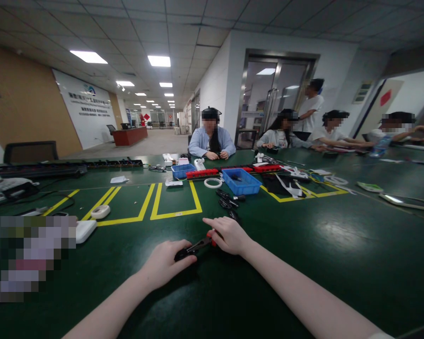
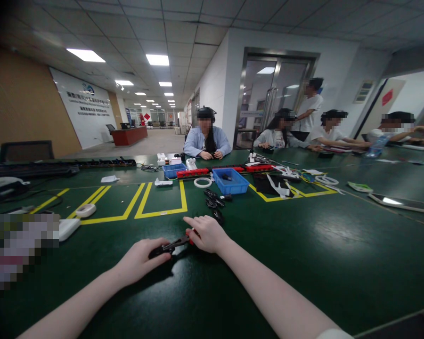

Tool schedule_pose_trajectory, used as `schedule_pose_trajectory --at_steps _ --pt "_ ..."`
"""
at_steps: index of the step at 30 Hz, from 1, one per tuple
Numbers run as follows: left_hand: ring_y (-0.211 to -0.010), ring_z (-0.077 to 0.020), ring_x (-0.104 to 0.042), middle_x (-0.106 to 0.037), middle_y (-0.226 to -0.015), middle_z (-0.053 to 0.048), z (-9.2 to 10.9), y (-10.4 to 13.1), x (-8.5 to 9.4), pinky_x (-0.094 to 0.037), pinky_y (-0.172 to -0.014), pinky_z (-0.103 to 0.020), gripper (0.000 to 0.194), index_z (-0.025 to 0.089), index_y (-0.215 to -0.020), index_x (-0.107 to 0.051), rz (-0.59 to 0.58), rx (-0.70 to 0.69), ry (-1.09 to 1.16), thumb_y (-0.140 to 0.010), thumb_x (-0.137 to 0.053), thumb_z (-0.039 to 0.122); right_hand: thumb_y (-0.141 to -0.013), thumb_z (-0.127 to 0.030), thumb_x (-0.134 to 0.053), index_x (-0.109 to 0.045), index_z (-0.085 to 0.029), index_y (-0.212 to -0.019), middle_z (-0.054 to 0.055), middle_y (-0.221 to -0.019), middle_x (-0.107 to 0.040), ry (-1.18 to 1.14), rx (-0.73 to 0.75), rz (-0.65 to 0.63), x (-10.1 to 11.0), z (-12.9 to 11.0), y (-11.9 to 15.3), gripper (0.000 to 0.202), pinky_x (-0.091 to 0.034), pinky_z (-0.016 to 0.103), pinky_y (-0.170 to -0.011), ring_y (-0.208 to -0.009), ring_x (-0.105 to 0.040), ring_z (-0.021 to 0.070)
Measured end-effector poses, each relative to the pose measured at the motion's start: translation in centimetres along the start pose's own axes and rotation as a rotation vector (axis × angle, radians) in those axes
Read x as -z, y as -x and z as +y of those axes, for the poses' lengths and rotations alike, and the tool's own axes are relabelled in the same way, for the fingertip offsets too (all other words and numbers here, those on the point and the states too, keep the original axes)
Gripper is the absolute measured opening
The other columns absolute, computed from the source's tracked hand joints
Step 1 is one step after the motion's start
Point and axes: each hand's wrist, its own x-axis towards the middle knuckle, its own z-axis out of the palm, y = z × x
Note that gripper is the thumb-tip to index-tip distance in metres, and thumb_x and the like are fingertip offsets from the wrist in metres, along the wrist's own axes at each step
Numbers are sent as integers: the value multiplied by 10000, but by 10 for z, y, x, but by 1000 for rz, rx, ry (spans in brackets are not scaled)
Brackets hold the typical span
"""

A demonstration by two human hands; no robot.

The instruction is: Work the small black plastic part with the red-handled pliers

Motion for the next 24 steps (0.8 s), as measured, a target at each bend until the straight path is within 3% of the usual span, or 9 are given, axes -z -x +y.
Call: schedule_pose_trajectory --at_steps 4,8,15,24 --pt "-754 -209 -637 -712 -858 -22 0 0 0 -386 -649 -276 373 243 -1108 -680 -5 12 -13 -937 -471 500 -992 -276 -361 -643 -138 -1035 105 -918 -689 27 0 -8 0 -2 -1 317 -389 320 -715 -801 -602 191" --pt "-796 -214 -646 -721 -910 -22 -1 -1 -1 -409 -692 -281 346 245 -1111 -678 -3 -4 -2 -925 -504 480 -993 -274 -370 -613 -171 -821 67 -803 -636 55 -5 -22 0 -3 -3 315 -346 310 -680 -724 -548 170" --pt "-875 -224 -657 -727 -1036 -29 -2 -1 -3 -446 -771 -304 353 249 -1161 -660 17 -1 -2 -887 -572 453 -985 -238 -354 -589 -173 -784 54 -773 -614 75 -19 -55 1 -4 -4 316 -332 312 -670 -706 -512 165" --pt "-863 -227 -663 -731 -1012 -29 -4 -3 -4 -447 -762 -302 353 256 -1161 -658 22 15 -38 -904 -546 470 -998 -261 -372 -589 -174 -788 47 -796 -599 67 -53 -133 3 -7 -7 314 -338 307 -685 -739 -529 165"
